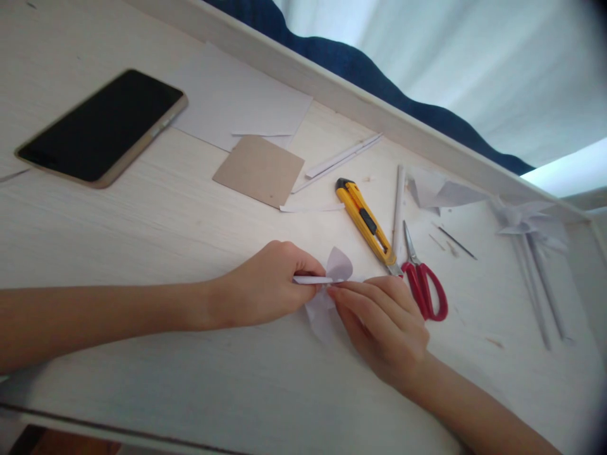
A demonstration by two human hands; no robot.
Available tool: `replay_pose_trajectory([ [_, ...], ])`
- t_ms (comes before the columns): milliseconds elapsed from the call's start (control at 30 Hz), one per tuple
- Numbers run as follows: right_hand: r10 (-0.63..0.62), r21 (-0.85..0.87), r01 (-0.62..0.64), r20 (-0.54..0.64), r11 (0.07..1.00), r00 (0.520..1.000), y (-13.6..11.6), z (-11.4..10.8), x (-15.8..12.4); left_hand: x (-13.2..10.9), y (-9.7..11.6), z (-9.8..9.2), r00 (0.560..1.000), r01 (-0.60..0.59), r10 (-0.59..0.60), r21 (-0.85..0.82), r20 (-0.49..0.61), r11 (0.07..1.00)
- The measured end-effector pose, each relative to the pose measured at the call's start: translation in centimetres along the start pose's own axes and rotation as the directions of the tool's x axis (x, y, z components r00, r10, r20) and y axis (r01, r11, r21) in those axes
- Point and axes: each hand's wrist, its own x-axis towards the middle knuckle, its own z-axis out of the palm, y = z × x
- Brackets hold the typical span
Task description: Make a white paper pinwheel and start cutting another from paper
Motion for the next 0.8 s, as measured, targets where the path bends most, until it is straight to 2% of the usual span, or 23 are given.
replay_pose_trajectory([
  [167, -0.03, 0.083, 0.024, 0.068, 0.996, 0.997, 0.15, -0.72, 0.06, -0.04, 0.05, 0.0, 1.0, -0.022, 0.023, -0.045, 0.005, 0.999],
  [267, -0.048, 0.072, 0.042, 0.088, 0.997, 0.995, 0.28, -0.95, -0.1, -0.03, 0.15, -0.04, 1.0, -0.027, 0.028, -0.064, 0.001, 0.998],
  [567, -0.034, -0.021, 0.035, 0.024, 0.999, 0.999, 0.16, -0.58, -0.29, 0.0, -0.09, 0.03, 1.0, 0.01, -0.01, -0.042, 0.019, 0.999],
  [800, -0.143, -0.044, 0.144, 0.03, 0.989, 0.989, 0.26, -0.66, -0.47, 0.03, 0.62, -0.22, 0.992, 0.101, -0.1, -0.01, 0.077, 0.995],
])
